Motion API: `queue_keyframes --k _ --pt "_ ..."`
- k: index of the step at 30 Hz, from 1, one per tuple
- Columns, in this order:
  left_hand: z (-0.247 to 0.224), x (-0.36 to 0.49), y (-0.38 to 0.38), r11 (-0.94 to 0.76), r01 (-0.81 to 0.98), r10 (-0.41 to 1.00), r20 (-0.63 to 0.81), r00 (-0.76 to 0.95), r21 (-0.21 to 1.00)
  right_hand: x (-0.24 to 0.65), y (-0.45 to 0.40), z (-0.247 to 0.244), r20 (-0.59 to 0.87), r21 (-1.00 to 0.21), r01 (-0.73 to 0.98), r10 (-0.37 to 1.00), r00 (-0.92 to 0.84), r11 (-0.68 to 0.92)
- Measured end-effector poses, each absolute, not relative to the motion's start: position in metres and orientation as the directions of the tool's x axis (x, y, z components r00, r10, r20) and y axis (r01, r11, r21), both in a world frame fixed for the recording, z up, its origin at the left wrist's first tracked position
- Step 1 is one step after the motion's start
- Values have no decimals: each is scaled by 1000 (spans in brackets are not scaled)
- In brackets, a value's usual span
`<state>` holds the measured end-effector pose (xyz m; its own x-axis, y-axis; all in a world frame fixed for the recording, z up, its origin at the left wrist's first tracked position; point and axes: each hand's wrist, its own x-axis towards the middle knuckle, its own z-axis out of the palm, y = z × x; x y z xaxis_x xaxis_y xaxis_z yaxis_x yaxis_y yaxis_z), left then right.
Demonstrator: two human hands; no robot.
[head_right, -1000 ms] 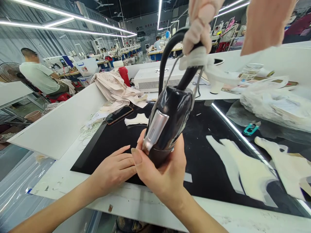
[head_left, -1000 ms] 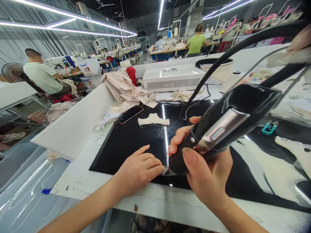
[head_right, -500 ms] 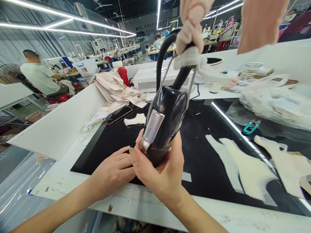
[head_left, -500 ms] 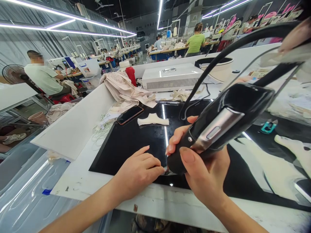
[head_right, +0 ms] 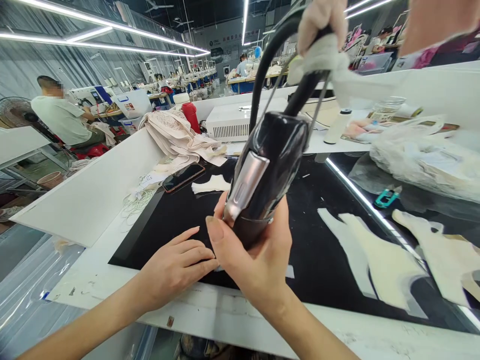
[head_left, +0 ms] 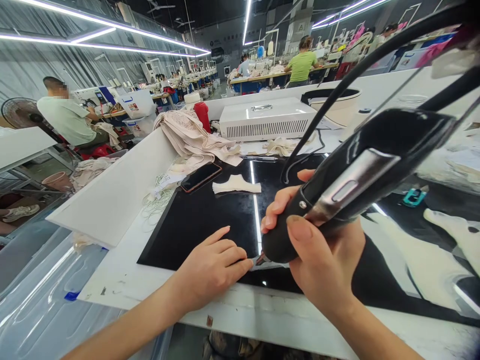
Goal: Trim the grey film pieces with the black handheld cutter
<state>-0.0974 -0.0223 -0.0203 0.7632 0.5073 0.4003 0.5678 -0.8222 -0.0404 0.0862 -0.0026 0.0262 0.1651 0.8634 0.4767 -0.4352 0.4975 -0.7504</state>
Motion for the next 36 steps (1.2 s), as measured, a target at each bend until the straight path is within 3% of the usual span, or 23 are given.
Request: queue_keyframes --k 9,36 --pt "-20 -99 -24 -772 636 589 406 699 26 87 -1 25 515 -744 -421 847 134 519" --pt "-24 -85 -28 -565 678 825 296 482 470 85 0 25 518 -740 -406 840 164 536"
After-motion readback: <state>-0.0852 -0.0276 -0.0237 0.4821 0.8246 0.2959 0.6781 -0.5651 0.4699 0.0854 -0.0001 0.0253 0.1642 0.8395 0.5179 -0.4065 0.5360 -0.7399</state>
